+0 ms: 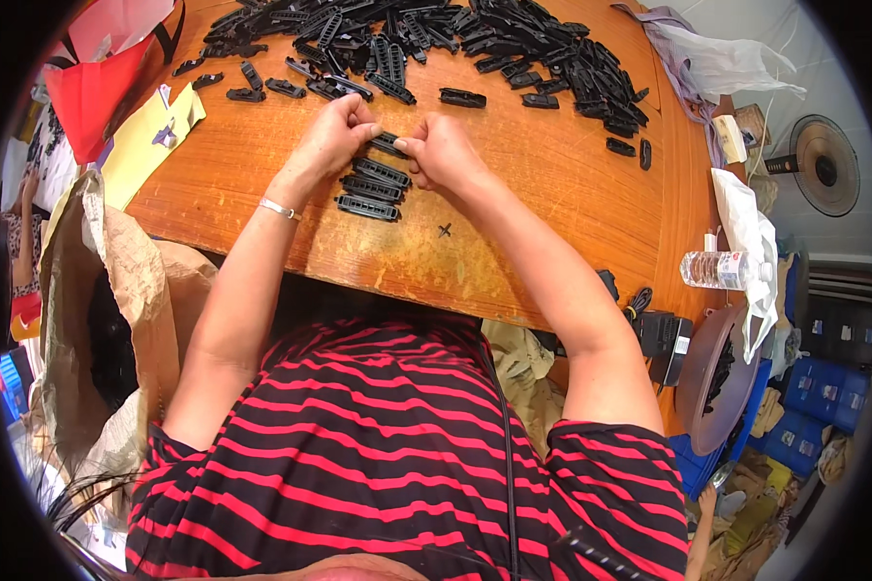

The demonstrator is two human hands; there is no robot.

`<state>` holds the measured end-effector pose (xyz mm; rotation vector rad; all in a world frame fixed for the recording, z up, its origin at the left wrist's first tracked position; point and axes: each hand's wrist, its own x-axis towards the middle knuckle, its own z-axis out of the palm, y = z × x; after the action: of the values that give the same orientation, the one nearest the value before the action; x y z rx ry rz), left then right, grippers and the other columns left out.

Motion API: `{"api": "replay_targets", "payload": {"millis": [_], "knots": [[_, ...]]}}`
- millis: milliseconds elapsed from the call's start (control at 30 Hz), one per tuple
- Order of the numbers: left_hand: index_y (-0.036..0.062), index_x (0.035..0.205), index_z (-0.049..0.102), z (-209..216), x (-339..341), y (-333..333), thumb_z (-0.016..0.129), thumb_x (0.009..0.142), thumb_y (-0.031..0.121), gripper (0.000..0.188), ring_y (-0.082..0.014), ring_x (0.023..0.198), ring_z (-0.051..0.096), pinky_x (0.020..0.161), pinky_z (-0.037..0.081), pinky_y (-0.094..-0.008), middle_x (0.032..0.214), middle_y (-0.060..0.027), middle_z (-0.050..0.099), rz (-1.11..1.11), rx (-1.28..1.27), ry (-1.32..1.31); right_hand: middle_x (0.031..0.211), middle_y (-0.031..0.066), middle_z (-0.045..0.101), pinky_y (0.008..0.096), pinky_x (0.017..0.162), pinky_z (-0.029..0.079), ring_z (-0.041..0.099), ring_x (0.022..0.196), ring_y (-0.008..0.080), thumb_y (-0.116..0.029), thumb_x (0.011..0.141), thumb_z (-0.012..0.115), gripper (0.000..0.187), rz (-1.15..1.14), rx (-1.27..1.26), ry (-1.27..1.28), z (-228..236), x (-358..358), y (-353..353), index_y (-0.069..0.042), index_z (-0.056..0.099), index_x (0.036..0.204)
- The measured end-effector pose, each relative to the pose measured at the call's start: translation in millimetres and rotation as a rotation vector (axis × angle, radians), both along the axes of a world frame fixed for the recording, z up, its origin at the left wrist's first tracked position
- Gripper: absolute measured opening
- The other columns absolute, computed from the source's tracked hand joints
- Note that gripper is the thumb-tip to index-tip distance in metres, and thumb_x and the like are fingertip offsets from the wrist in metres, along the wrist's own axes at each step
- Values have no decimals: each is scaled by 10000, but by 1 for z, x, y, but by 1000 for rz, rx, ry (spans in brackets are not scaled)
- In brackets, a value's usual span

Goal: Assembling small black plastic components at a wooden table.

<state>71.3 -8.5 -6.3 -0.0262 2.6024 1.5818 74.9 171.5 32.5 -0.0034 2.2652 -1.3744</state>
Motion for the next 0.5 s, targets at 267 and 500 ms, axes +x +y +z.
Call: {"api": "replay_targets", "payload": {"millis": [267,500], "knots": [[19,793,551,-6,9,-5,697,837,115,180,-130,638,511,587,441,-302,674,-40,572,-25,-98,103,613,34,574,260,381,408,516,441,101,-179,915,643,237,87,25,65,-2,7,1,-27,482,828],[19,898,633,15,27,-21,697,849,126,134,-116,680,572,624,486,-269,758,-26,616,0,-11,17,792,83,646,255,491,463,572,557,124,-162,904,590,157,-302,0,296,35,6,107,-28,593,988]]}}
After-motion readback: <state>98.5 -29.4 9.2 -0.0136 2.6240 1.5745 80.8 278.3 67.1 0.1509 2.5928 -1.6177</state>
